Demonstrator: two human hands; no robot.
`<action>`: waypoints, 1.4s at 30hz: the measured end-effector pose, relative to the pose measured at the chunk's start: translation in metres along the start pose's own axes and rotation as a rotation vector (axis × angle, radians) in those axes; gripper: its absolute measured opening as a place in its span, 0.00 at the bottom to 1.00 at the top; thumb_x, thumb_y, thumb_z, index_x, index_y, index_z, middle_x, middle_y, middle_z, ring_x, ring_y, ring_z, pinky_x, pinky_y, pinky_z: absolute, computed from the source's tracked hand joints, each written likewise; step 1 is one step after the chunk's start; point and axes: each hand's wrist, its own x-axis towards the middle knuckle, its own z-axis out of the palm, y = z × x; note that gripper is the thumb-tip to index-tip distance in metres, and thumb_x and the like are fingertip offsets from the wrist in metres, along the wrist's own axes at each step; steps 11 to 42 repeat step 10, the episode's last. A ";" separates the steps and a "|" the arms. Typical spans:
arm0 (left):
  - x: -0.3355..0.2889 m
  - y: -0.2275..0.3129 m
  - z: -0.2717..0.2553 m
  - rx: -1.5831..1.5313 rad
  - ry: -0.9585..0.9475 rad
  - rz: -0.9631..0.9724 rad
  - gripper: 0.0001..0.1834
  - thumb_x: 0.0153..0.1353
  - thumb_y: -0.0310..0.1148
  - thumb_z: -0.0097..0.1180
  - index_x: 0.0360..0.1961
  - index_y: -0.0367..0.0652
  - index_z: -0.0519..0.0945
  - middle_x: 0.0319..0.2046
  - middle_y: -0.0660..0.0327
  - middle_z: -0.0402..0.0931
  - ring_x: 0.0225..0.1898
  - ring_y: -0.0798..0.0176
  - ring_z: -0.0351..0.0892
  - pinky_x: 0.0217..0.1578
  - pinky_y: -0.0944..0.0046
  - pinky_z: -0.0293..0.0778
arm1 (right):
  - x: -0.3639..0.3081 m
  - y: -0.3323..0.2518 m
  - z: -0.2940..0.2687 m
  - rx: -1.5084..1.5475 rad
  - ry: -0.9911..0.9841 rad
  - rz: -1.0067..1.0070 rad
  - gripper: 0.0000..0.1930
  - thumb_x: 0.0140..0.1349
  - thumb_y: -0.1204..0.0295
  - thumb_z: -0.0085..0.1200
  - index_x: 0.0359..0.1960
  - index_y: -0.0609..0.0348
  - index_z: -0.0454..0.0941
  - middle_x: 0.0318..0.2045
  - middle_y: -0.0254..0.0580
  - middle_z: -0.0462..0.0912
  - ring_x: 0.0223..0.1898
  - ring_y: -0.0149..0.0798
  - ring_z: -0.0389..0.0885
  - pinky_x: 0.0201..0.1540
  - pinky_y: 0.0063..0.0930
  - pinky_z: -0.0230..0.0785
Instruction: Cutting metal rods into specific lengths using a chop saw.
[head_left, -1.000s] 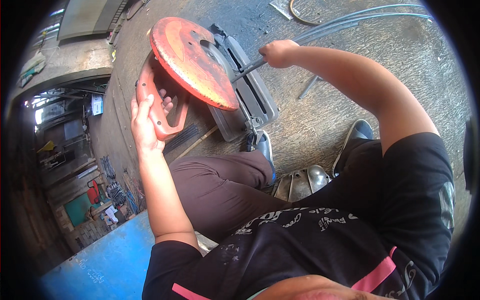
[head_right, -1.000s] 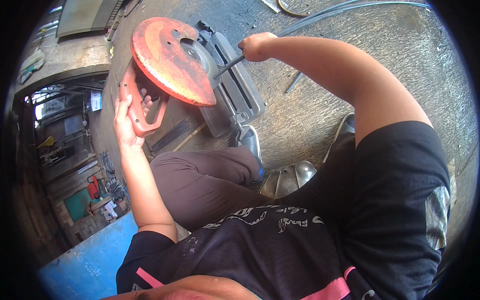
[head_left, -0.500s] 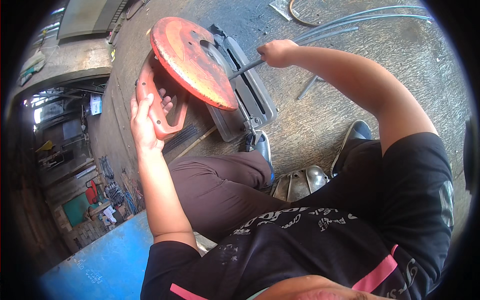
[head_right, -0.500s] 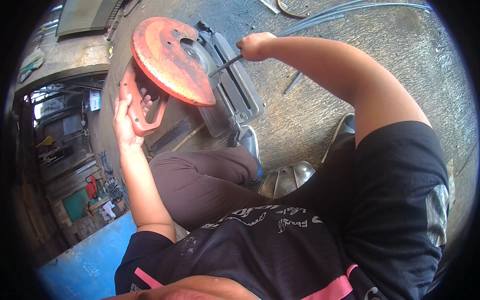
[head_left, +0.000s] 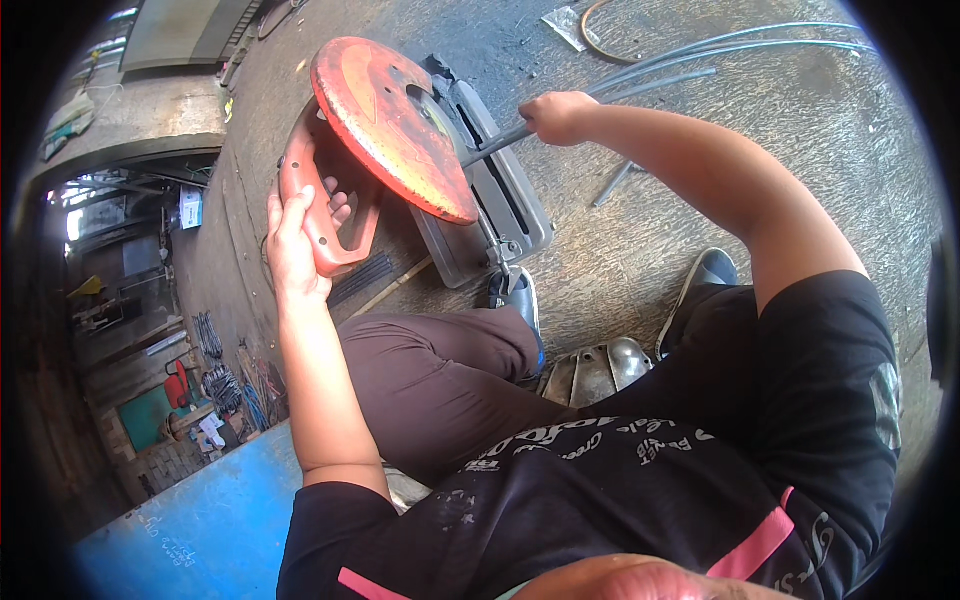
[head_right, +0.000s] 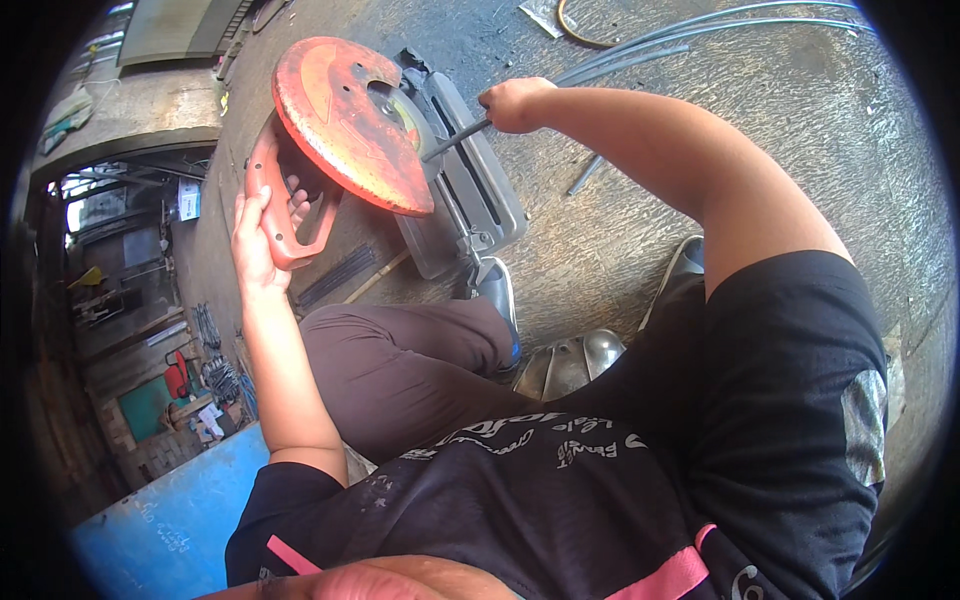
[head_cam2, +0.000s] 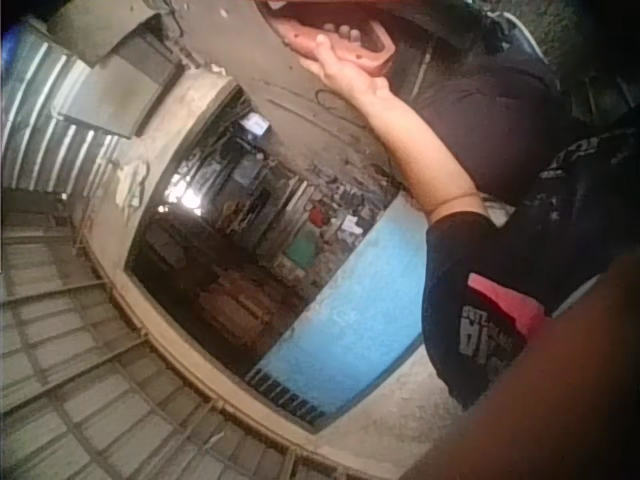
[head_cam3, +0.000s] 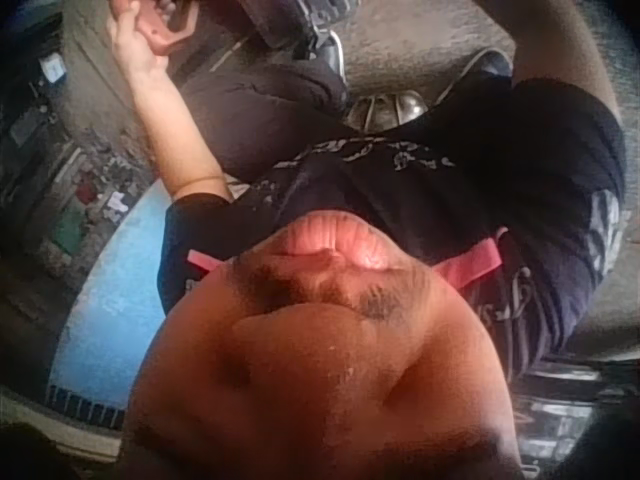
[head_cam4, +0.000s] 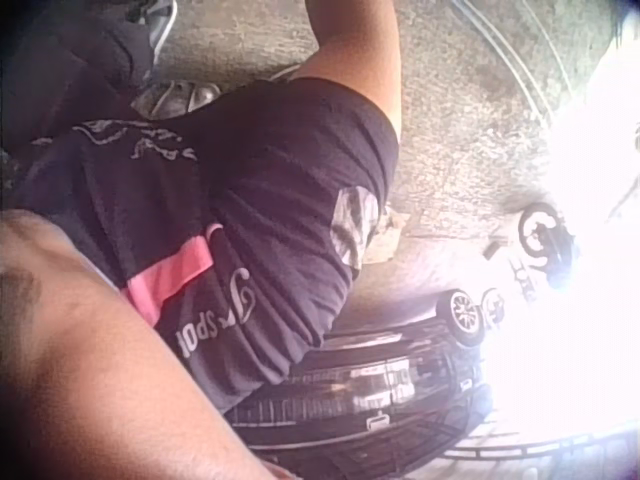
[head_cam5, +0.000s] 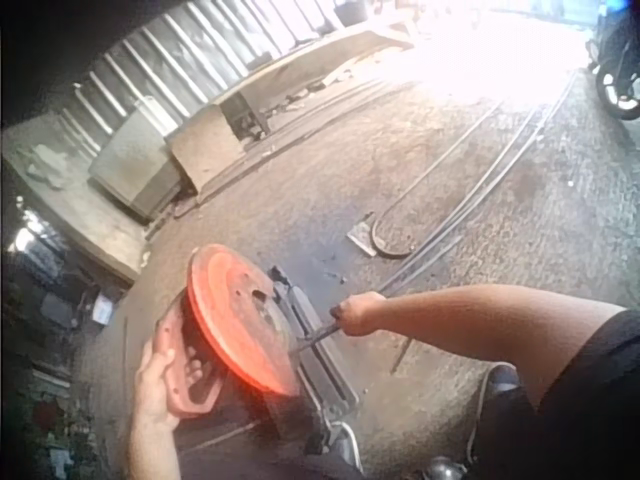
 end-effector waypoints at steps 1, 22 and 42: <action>0.001 0.000 0.000 -0.004 -0.012 0.012 0.29 0.63 0.31 0.50 0.65 0.40 0.59 0.49 0.47 0.73 0.43 0.56 0.80 0.46 0.58 0.78 | 0.000 0.001 0.000 0.004 0.000 0.006 0.17 0.68 0.62 0.40 0.52 0.51 0.75 0.48 0.46 0.81 0.52 0.48 0.79 0.54 0.44 0.69; 0.006 -0.004 -0.004 0.039 0.003 0.010 0.31 0.62 0.32 0.51 0.66 0.41 0.58 0.51 0.46 0.72 0.44 0.56 0.80 0.46 0.59 0.79 | 0.005 0.004 0.002 0.015 -0.022 0.008 0.17 0.67 0.62 0.40 0.53 0.51 0.74 0.49 0.47 0.80 0.53 0.48 0.78 0.56 0.43 0.68; 0.006 -0.004 -0.004 0.039 0.003 0.010 0.31 0.62 0.32 0.51 0.66 0.41 0.58 0.51 0.46 0.72 0.44 0.56 0.80 0.46 0.59 0.79 | 0.005 0.004 0.002 0.015 -0.022 0.008 0.17 0.67 0.62 0.40 0.53 0.51 0.74 0.49 0.47 0.80 0.53 0.48 0.78 0.56 0.43 0.68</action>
